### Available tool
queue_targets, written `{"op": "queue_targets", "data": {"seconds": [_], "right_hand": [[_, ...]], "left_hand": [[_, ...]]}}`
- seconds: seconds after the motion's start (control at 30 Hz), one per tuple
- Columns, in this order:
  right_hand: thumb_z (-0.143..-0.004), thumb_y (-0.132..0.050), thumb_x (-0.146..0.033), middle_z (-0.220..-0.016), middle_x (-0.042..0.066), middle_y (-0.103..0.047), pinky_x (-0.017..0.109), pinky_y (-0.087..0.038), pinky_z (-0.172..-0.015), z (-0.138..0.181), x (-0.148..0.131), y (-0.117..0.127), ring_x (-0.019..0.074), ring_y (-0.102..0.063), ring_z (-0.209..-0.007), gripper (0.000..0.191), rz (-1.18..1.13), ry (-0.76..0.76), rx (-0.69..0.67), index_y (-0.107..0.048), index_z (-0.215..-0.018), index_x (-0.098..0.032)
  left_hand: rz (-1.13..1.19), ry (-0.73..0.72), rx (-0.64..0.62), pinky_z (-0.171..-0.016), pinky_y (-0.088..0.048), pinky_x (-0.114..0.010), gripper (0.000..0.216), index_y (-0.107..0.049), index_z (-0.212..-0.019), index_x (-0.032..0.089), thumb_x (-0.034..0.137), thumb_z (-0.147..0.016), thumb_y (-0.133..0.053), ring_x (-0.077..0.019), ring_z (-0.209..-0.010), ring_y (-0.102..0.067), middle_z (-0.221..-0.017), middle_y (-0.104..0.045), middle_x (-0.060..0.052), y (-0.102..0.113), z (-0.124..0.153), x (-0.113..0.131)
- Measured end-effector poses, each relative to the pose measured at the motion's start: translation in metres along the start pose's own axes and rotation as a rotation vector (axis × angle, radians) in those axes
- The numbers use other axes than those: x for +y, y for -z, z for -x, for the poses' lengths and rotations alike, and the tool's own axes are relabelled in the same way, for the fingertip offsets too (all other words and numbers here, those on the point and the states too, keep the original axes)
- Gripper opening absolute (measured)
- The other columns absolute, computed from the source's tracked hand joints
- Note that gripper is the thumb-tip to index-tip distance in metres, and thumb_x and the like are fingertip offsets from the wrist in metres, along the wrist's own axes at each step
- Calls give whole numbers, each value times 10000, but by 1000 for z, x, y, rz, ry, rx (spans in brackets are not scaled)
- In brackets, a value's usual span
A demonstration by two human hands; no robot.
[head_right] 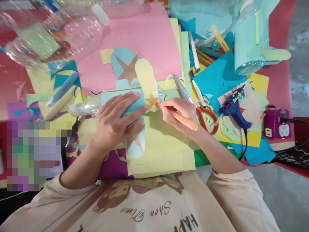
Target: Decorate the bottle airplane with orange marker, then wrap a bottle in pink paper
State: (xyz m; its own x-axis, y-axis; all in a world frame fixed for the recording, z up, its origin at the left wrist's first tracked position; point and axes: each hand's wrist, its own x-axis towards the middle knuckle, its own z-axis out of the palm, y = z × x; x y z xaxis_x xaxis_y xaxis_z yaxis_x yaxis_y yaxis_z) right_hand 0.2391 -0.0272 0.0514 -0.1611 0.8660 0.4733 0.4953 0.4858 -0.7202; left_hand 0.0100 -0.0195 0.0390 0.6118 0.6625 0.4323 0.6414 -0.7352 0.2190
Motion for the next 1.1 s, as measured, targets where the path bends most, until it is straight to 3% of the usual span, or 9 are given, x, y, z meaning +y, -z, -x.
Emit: {"op": "queue_targets", "data": {"seconds": [0.2,0.5,0.87,1.03,1.1], "right_hand": [[-851,-554,-165,-638,-35,-667,236,-505,-544,-1,-1,0,104,-615,-573,126,-23,14,-6,-606,-751,-221],[-841,-546,-158,-596,-43,-609,227,-464,-523,-2,-1,2,90,-562,-532,153,-36,17,-36,-553,-698,-216],[-841,-548,-171,-558,-50,-585,232,-451,-499,-1,1,1,89,-538,-501,179,-24,21,-36,-535,-669,-219],[-854,-602,-197,-713,-38,-713,227,-539,-584,2,2,2,104,-665,-625,64,-74,14,-28,-654,-832,-225],[-868,-610,-225,-824,-24,-747,244,-570,-615,4,5,0,120,-701,-679,107,-125,-13,19,-684,-944,-238]], "left_hand": [[-52,6,-44,-1055,-461,-439,329,-621,-1242,308,354,-940,-501,-257,-1316,-527,-1397,-577,-56,0,0,0],[-81,-22,1,-1037,-479,-415,316,-627,-1225,288,340,-937,-507,-245,-1287,-557,-1362,-605,-71,1,-2,1],[-7,18,-47,-1066,-453,-446,321,-622,-1237,306,358,-945,-497,-256,-1320,-524,-1400,-574,-61,1,-1,1],[-23,14,-31,-1051,-466,-439,315,-627,-1227,302,351,-944,-498,-252,-1306,-537,-1381,-589,-64,1,-1,0],[-50,-15,-6,-1032,-481,-429,315,-627,-1224,293,341,-937,-508,-245,-1299,-544,-1368,-598,-78,1,-1,0]]}}
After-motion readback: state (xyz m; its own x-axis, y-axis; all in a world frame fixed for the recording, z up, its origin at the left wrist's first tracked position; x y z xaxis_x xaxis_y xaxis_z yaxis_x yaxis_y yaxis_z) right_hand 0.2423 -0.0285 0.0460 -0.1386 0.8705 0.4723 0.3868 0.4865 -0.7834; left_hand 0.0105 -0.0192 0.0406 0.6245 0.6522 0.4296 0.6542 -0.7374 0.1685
